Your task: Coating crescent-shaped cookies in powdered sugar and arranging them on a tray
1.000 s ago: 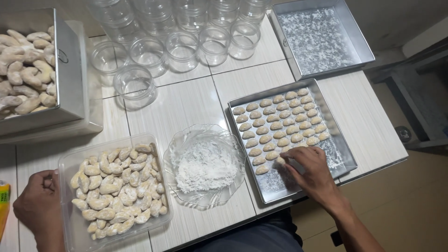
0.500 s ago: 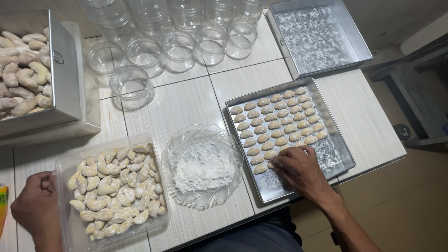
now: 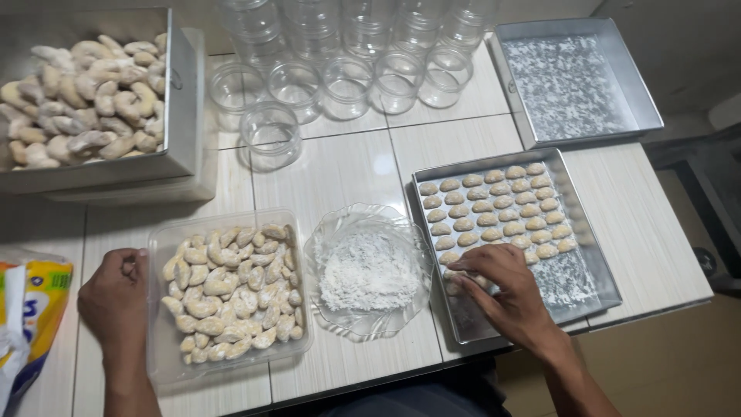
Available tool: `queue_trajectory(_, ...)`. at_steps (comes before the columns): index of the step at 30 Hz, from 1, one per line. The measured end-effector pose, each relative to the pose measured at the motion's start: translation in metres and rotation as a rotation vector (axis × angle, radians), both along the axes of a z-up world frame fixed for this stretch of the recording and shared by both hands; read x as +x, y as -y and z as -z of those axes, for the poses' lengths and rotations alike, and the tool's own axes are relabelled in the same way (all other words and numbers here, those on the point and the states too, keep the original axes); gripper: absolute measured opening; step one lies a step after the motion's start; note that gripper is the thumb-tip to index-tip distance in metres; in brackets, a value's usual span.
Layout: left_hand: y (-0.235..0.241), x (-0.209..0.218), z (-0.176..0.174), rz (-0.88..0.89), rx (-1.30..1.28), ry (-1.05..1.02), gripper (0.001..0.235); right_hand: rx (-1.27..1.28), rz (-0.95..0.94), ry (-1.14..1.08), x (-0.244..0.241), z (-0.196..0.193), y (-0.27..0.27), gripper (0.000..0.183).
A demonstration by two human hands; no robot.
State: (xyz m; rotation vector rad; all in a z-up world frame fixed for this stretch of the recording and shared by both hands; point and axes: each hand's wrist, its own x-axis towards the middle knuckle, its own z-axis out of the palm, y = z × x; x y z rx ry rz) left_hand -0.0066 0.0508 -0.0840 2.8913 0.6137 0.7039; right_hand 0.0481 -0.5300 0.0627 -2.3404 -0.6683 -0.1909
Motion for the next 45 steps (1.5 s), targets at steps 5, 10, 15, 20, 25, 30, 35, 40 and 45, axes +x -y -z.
queue_trajectory(5,0.038,0.002,-0.054,-0.021,-0.148,0.022,0.015,-0.131,-0.262,-0.017,0.023,0.002,-0.059,0.008)
queue_trajectory(10,0.047,0.004,-0.072,-0.063,-0.169,0.039,0.014,-0.410,-0.369,-0.012,0.035,-0.007,-0.104,0.014)
queue_trajectory(15,0.049,0.005,-0.082,-0.055,-0.297,0.039,0.021,-0.310,-0.561,0.060,0.031,-0.028,-0.160,0.007)
queue_trajectory(20,0.046,0.005,-0.085,-0.060,-0.345,0.035,0.020,-0.321,-0.736,0.167,0.033,-0.008,-0.219,0.006)
queue_trajectory(25,0.041,0.008,-0.079,-0.007,-0.384,0.046,0.022,-0.434,-0.802,0.206,0.041,0.013,-0.254,0.008)
queue_trajectory(30,0.037,0.009,-0.077,0.005,-0.367,0.046,0.021,-0.481,-0.830,0.124,0.042,0.022,-0.262,0.002)
queue_trajectory(35,0.035,0.009,-0.073,0.011,-0.375,0.049,0.020,-0.528,-0.824,0.118,0.042,0.026,-0.265,0.004)
queue_trajectory(40,0.035,0.009,-0.073,0.019,-0.386,0.048,0.020,-0.515,-0.828,0.137,0.043,0.027,-0.267,0.007)
queue_trajectory(45,0.041,0.008,-0.082,0.007,-0.374,0.035,0.020,-0.454,-0.826,0.113,0.041,0.016,-0.268,0.005)
